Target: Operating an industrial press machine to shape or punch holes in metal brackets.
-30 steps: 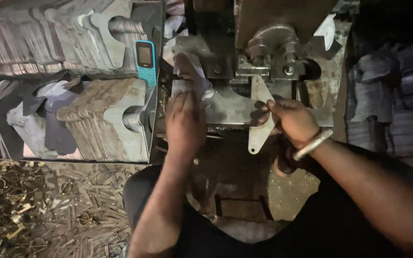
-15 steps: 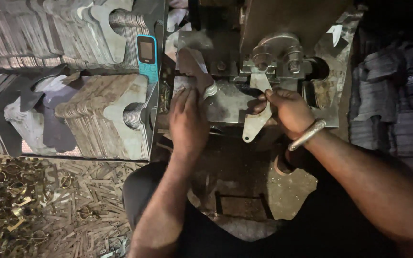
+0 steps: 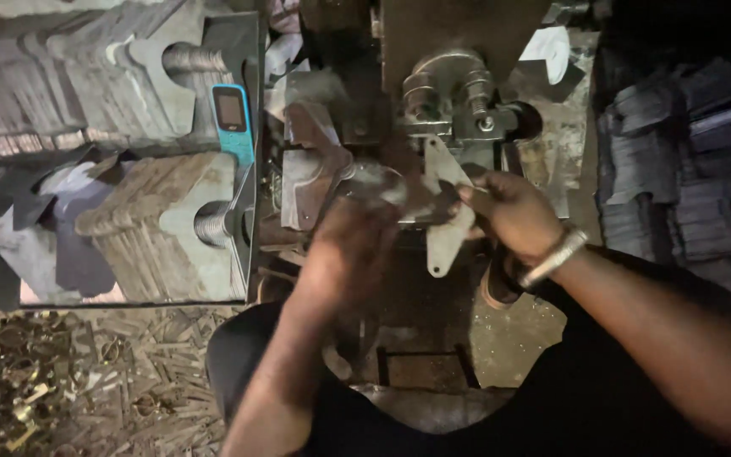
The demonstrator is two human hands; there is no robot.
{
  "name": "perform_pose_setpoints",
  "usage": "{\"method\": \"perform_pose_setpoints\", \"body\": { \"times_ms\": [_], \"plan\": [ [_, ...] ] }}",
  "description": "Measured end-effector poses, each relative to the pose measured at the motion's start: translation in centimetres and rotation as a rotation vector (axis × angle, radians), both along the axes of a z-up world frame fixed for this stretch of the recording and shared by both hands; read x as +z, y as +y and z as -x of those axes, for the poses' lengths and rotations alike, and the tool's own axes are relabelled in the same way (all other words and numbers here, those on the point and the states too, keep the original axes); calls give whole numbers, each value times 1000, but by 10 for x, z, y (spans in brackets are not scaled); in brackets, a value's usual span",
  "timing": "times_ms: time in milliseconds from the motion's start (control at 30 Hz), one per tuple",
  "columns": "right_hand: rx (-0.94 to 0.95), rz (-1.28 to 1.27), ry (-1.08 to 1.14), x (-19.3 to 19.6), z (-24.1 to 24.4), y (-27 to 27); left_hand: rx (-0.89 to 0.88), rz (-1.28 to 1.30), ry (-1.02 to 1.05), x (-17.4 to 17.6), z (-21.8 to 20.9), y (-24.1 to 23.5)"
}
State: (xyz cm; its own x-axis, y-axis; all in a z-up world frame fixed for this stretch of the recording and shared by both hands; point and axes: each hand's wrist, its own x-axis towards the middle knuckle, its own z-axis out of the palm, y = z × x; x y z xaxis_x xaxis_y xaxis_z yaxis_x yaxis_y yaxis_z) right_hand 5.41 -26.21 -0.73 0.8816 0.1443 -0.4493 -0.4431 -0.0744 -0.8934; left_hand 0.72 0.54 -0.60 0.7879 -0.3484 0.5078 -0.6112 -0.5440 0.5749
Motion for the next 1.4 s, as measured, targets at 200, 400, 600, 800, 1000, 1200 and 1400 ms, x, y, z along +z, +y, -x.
{"method": "perform_pose_setpoints", "body": {
  "times_ms": [200, 400, 600, 800, 1000, 1200, 1400],
  "plan": [
    [-35, 448, -252, 34, 10, -41, -16, -431, -232, -95, 0, -43],
    [-289, 455, -297, 30, -30, -82, 92, -190, -186, -30, -5, -72],
    [-238, 560, -390, 2, -73, -101, 99, -181, -188, -35, -6, -73],
    [-222, 977, -695, -11, -71, -88, 103, -177, -178, -34, -5, -72],
    [-115, 690, -994, 8, -16, -36, 144, -355, -373, -25, -3, -68],
    [355, 853, -1155, 17, 21, 17, 143, -464, -431, -22, -1, -62],
    [454, 827, -1453, 42, 31, 17, 28, 182, 200, 31, 19, -25]
  ]
}}
